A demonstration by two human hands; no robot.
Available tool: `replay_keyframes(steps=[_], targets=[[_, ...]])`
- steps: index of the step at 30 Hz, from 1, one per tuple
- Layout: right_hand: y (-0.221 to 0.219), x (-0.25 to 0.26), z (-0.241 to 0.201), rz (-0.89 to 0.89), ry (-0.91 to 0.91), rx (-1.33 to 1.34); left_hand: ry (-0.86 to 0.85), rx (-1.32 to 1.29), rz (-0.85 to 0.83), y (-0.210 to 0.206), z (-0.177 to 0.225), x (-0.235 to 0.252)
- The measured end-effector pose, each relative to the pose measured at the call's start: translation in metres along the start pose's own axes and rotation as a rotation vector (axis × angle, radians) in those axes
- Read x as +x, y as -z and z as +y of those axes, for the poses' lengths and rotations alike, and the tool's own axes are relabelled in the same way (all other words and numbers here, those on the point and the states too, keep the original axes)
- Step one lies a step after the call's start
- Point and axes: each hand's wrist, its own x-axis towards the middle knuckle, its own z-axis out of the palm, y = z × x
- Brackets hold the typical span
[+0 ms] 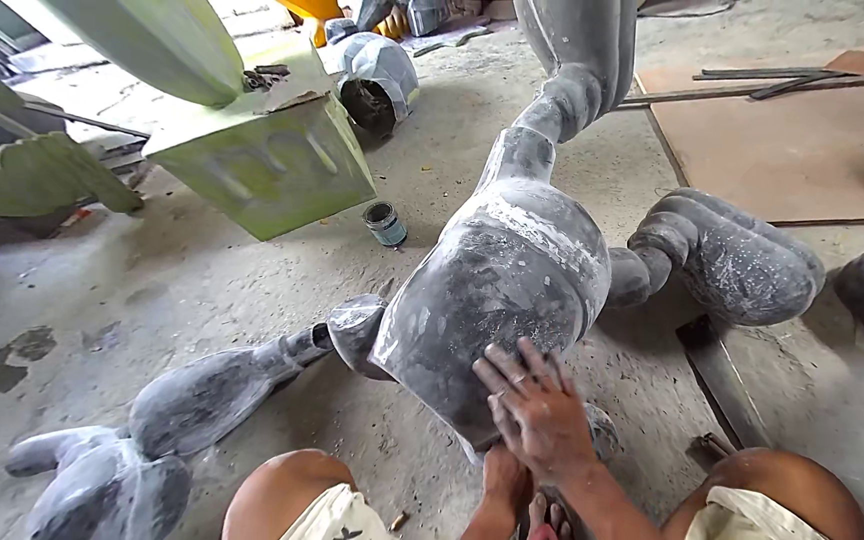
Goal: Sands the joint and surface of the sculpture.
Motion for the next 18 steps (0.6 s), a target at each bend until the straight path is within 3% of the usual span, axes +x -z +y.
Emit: replay_keyframes(steps=[2,4,7,9,14,18], targets=[[0.013,-0.001,0.032,-0.021,-0.231,-0.008,0.073,0.021,-0.097,0.003,0.003,0.011],[0.019,-0.017,0.077,-0.133,-0.453,-0.013,0.111,-0.001,-0.055,0.003,0.008,0.017],[-0.004,-0.056,0.121,-0.501,-0.569,0.040,0.141,-0.004,-0.038,0.005,0.018,0.023],[-0.032,-0.078,0.127,-0.603,-0.607,0.150,0.129,-0.008,0.001,-0.001,0.018,0.023],[-0.048,-0.072,0.120,-0.594,-0.784,0.126,0.149,-0.095,-0.163,0.013,0.009,0.003],[-0.055,-0.081,0.122,-0.473,-0.754,0.113,0.130,-0.056,-0.066,0.003,0.021,0.026]])
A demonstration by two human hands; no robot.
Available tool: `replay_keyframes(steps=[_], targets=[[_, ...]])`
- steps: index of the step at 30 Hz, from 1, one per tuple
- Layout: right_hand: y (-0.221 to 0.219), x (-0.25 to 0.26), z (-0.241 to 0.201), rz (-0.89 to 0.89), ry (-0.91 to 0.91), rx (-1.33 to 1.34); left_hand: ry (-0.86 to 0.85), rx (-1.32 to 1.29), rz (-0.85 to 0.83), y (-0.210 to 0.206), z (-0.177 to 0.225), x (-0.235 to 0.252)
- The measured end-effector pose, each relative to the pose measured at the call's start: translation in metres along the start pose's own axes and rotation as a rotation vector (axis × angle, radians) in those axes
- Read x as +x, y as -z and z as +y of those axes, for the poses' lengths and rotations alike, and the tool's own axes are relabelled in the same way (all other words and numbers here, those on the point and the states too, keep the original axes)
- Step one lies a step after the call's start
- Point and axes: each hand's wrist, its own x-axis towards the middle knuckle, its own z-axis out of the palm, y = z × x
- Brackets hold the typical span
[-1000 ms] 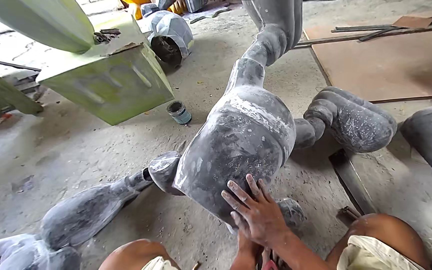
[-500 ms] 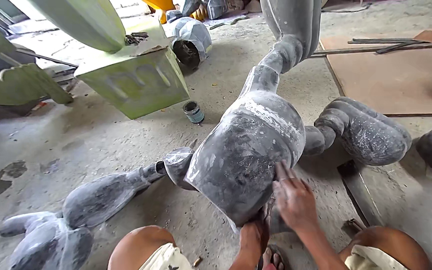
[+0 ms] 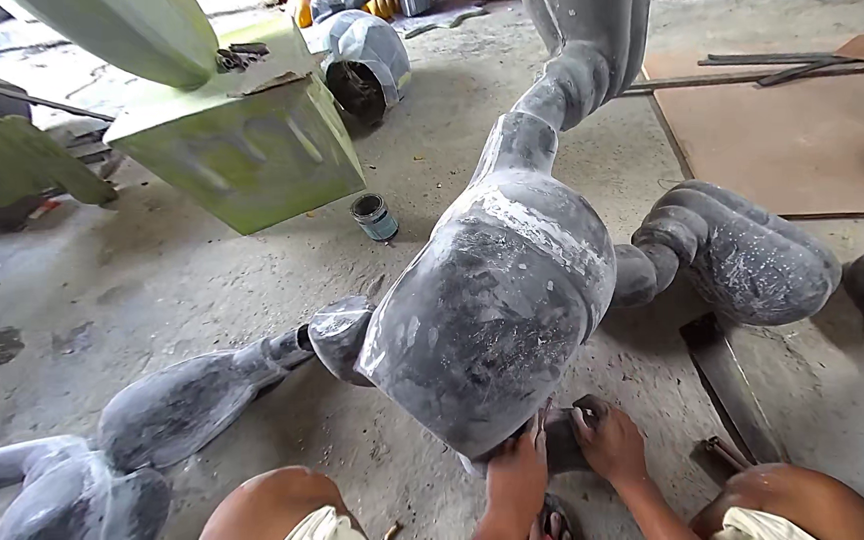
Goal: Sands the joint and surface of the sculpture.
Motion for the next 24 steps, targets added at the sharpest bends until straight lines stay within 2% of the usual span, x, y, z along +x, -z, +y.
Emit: replay_keyframes(steps=[2,6,8,10,12,14,16,19,21,24], targets=[[-0.002,-0.002,0.004,0.023,0.030,0.018,0.027,0.029,-0.006,0.003,0.009,-0.004],[-0.005,-0.002,0.004,0.082,0.069,0.031,0.038,-0.064,-0.120,0.018,-0.016,-0.032],[-0.007,-0.001,0.004,0.109,0.063,0.035,-0.001,-0.040,-0.043,0.008,-0.016,-0.025],[-0.004,-0.001,0.006,0.072,0.054,0.036,-0.023,-0.032,0.087,-0.006,-0.005,-0.008],[-0.003,-0.002,0.007,0.011,0.057,0.043,0.017,-0.047,0.031,-0.002,0.002,-0.004],[-0.001,-0.004,0.006,-0.025,0.057,0.040,0.012,-0.090,-0.007,0.004,-0.010,-0.021],[0.000,0.001,0.004,0.014,0.062,0.027,0.004,-0.134,-0.070,0.012,-0.021,-0.036],[0.000,0.002,0.002,-0.007,0.046,-0.002,-0.034,-0.085,0.015,-0.001,-0.018,-0.016],[0.004,0.001,0.003,-0.079,0.034,-0.005,0.003,-0.058,-0.013,-0.001,-0.002,-0.001],[0.008,0.002,0.001,-0.115,0.015,0.008,0.005,-0.082,-0.057,0.009,-0.011,-0.026]])
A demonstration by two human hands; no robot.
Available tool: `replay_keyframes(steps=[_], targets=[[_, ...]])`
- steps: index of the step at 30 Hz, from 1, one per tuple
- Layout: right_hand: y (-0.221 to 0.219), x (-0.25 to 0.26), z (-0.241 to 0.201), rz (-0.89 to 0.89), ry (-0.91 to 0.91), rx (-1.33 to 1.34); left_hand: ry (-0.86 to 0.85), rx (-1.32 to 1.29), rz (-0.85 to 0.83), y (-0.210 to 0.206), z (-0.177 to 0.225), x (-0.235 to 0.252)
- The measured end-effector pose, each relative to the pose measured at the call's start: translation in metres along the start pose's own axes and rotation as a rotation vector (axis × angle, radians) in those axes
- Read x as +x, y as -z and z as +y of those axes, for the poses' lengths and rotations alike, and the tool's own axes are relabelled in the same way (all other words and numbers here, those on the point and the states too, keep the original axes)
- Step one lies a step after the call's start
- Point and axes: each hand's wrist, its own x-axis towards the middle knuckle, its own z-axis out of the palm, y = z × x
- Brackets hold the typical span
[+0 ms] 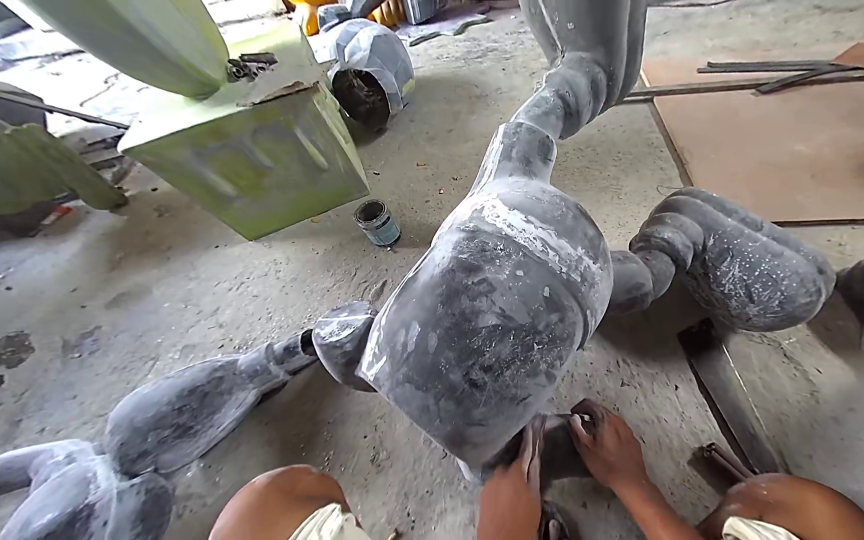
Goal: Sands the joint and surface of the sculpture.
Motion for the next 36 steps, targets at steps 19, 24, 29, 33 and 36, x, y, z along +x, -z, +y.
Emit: replay_keyframes(steps=[19,24,29,33,36], targets=[[0.001,-0.001,-0.002,0.000,-0.044,-0.010,-0.134,0.241,0.083,-0.007,0.017,-0.028],[0.000,-0.001,-0.003,0.012,-0.025,0.000,-0.182,0.295,0.034,-0.002,0.009,0.012],[-0.001,-0.003,0.000,-0.007,0.006,0.002,-0.161,0.203,-0.027,0.014,0.005,-0.002],[0.001,-0.003,-0.003,0.022,-0.005,-0.004,-0.165,0.147,0.000,0.007,-0.007,-0.014],[0.001,-0.003,-0.003,-0.014,-0.010,-0.011,-0.210,0.133,-0.040,0.002,-0.003,0.013]])
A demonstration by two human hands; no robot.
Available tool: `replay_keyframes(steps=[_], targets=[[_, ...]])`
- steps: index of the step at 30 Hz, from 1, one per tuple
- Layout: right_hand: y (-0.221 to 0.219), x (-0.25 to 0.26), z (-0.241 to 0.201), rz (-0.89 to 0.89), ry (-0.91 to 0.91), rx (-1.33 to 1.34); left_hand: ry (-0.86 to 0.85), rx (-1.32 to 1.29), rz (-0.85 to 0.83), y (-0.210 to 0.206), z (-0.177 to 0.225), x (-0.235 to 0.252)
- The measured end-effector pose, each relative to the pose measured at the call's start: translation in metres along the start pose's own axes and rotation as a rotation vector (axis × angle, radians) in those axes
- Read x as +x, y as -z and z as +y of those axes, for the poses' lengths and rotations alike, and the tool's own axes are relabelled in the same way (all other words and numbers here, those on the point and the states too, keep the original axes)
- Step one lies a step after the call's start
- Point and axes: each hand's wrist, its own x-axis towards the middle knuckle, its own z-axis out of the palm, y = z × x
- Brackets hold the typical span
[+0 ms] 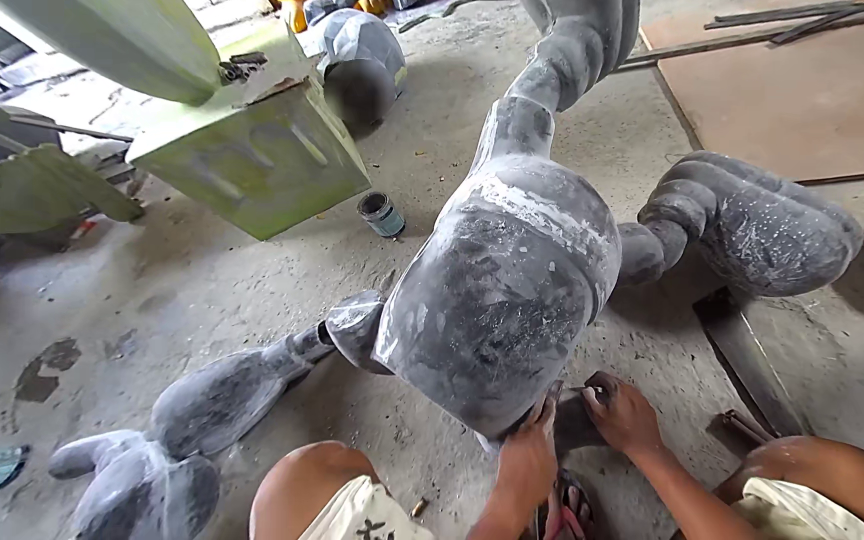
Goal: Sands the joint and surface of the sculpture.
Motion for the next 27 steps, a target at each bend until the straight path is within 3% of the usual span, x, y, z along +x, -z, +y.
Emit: replay_keyframes(steps=[6,10,12,15,17,23,27], targets=[[-0.001,0.002,-0.001,0.021,0.032,-0.014,-0.051,-0.027,-0.053,0.008,-0.010,-0.026],[-0.005,0.001,-0.001,0.056,0.049,-0.064,-0.023,0.010,-0.008,-0.002,-0.004,0.005],[0.001,0.000,-0.005,0.024,0.080,-0.158,0.010,0.017,-0.066,0.003,0.004,0.015],[0.013,-0.002,-0.022,-0.102,0.102,-0.306,-0.031,-0.021,-0.054,0.008,-0.005,-0.015],[0.008,0.007,-0.012,-0.042,0.210,-0.281,-0.060,-0.052,-0.064,0.010,-0.014,-0.026],[0.002,0.013,0.000,-0.004,0.294,-0.234,0.016,-0.004,-0.069,0.008,0.010,0.021],[0.002,0.013,0.000,0.001,0.281,-0.200,-0.052,-0.003,-0.072,0.013,-0.008,-0.020]])
